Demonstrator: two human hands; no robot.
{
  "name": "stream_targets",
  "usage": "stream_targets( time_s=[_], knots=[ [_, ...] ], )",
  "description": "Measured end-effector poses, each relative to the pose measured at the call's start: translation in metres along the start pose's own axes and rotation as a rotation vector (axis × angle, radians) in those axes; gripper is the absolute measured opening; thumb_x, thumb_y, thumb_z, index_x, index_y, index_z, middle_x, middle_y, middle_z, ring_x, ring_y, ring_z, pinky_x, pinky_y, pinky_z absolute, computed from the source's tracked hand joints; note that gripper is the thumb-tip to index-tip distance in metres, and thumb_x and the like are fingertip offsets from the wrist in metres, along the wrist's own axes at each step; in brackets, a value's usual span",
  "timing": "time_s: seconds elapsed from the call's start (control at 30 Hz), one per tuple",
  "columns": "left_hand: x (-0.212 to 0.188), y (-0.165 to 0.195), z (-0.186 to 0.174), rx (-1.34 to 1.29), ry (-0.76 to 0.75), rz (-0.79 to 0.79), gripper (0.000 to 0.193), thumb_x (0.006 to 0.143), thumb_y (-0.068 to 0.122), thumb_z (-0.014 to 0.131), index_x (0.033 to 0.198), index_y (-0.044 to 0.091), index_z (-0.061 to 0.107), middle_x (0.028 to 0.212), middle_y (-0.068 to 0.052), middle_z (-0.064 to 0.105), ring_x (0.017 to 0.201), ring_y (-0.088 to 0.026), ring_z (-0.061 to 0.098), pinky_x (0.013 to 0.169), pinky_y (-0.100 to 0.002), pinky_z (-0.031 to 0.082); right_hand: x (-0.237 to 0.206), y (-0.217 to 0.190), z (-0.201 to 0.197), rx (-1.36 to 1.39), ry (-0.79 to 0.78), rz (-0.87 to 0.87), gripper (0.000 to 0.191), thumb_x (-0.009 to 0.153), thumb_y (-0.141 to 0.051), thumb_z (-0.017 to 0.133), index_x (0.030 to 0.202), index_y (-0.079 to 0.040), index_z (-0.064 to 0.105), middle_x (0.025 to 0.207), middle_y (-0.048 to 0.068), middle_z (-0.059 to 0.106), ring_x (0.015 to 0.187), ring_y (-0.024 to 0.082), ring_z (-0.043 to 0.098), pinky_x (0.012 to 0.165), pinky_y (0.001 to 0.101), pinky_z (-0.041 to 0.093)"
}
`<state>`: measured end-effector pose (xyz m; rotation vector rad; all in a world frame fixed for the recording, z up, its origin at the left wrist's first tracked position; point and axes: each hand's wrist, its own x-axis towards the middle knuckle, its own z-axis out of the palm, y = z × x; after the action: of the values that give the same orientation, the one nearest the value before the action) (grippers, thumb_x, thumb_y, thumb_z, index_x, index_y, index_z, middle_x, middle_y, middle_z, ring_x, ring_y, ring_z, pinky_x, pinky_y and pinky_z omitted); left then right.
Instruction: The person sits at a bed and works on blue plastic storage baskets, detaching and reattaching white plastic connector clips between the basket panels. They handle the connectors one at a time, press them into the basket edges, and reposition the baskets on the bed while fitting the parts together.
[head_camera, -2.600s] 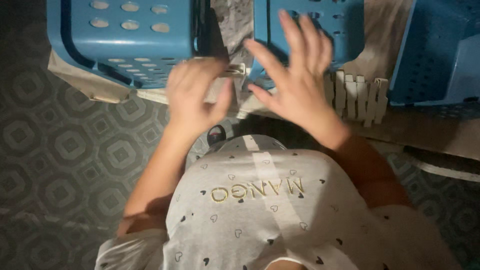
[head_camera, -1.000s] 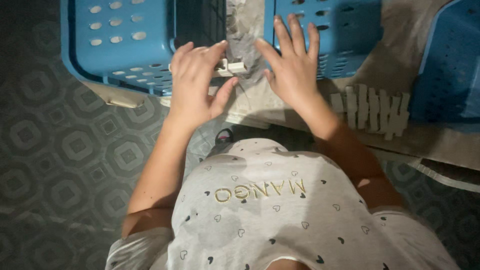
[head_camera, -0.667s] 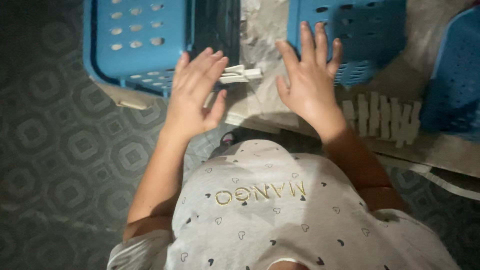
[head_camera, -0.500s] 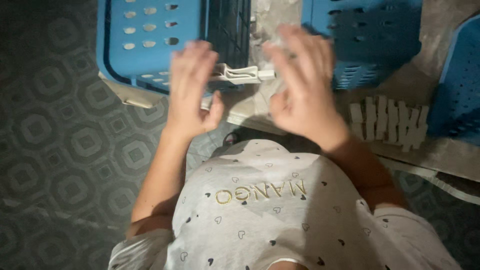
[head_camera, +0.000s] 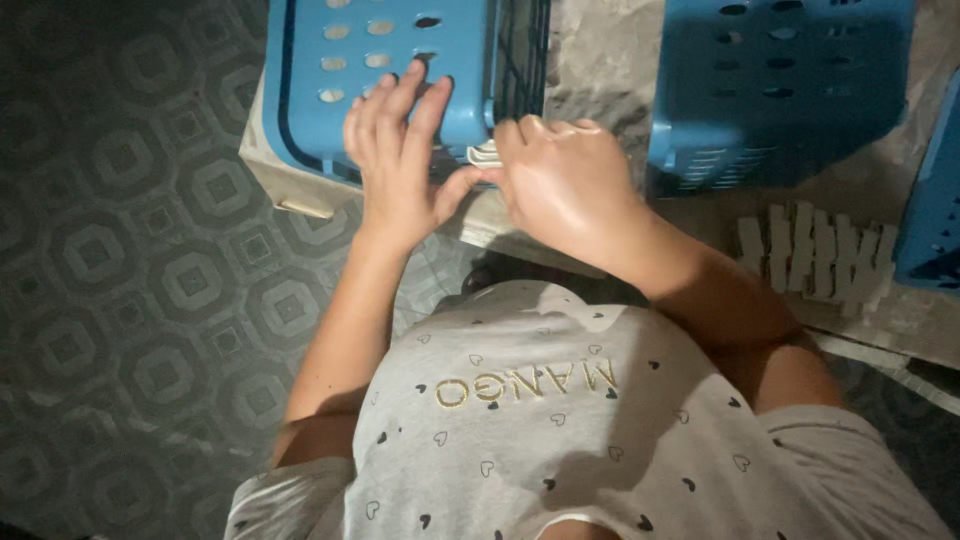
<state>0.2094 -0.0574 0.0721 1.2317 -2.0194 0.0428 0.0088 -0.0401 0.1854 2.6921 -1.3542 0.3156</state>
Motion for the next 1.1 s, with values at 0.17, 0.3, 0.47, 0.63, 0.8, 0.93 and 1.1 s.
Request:
stream_targets(
  time_s=[0.17, 0.3, 0.47, 0.63, 0.8, 0.93, 1.1],
  knots=[
    [0.006, -0.006, 0.009, -0.066, 0.193, 0.018, 0.09, 0.087, 0.078, 0.074, 0.142, 0.009, 0.056, 0.149, -0.012, 0.052, 0.137, -0.034, 0.044, 0.119, -0.054, 0.027, -0.013, 0.007, -0.018, 0.061, 0.041, 0.0, 0.037, 0.098, -0.03, 0.071, 0.124, -0.003, 0.071, 0.076, 0.012, 0.066, 0.063, 0.03, 0.069, 0.055, 0.0402, 0.053],
    [0.014, -0.014, 0.012, -0.072, 0.216, 0.028, 0.088, 0.088, 0.078, 0.077, 0.139, 0.009, 0.057, 0.147, -0.012, 0.054, 0.136, -0.034, 0.046, 0.12, -0.053, 0.028, -0.022, 0.009, -0.019, 0.117, 0.069, 0.064, 0.037, 0.099, -0.03, 0.071, 0.126, -0.005, 0.068, 0.086, 0.015, 0.069, 0.07, 0.031, 0.07, 0.06, 0.0409, 0.054],
    [0.015, -0.01, 0.003, -0.039, 0.222, 0.001, 0.085, 0.091, 0.072, 0.079, 0.141, 0.008, 0.055, 0.15, -0.014, 0.051, 0.14, -0.036, 0.043, 0.123, -0.055, 0.024, -0.053, 0.026, 0.007, 0.526, 0.253, 0.234, 0.039, 0.108, -0.018, 0.07, 0.141, -0.001, 0.058, 0.115, 0.018, 0.071, 0.099, 0.026, 0.074, 0.081, 0.0373, 0.06],
    [0.004, 0.018, -0.003, -0.123, 0.291, 0.041, 0.071, 0.09, 0.052, 0.079, 0.138, 0.005, 0.057, 0.148, -0.017, 0.05, 0.138, -0.04, 0.039, 0.118, -0.058, 0.021, -0.119, 0.028, 0.041, 1.128, 0.399, 0.54, 0.051, 0.096, 0.002, 0.067, 0.145, 0.0, 0.052, 0.119, 0.008, 0.065, 0.103, 0.019, 0.065, 0.088, 0.0364, 0.055],
    [0.011, 0.055, 0.02, -0.458, 0.119, 0.429, 0.043, 0.09, 0.036, 0.082, 0.124, 0.014, 0.066, 0.136, -0.009, 0.058, 0.128, -0.032, 0.047, 0.112, -0.05, 0.03, -0.191, 0.028, 0.067, 1.097, 0.902, 0.777, 0.053, 0.09, 0.003, 0.065, 0.138, -0.007, 0.047, 0.117, 0.001, 0.059, 0.087, 0.015, 0.06, 0.069, 0.0287, 0.057],
    [0.01, 0.082, 0.04, -0.688, -0.061, 0.431, 0.041, 0.089, 0.023, 0.081, 0.124, 0.01, 0.064, 0.135, -0.014, 0.058, 0.126, -0.036, 0.05, 0.111, -0.051, 0.035, -0.236, 0.04, 0.083, 0.577, 0.818, 1.061, 0.023, 0.097, 0.003, 0.067, 0.106, -0.003, 0.047, 0.09, 0.005, 0.049, 0.076, 0.018, 0.047, 0.069, 0.0349, 0.046],
    [-0.007, 0.097, 0.061, -0.86, -0.178, 0.404, 0.037, 0.087, 0.013, 0.083, 0.119, 0.009, 0.065, 0.123, -0.01, 0.061, 0.116, -0.033, 0.056, 0.103, -0.045, 0.042, -0.251, 0.034, 0.137, 0.272, 0.422, 1.101, 0.032, 0.093, -0.013, 0.074, 0.118, 0.004, 0.06, 0.093, 0.019, 0.059, 0.08, 0.032, 0.058, 0.07, 0.045, 0.049]
  ],
)
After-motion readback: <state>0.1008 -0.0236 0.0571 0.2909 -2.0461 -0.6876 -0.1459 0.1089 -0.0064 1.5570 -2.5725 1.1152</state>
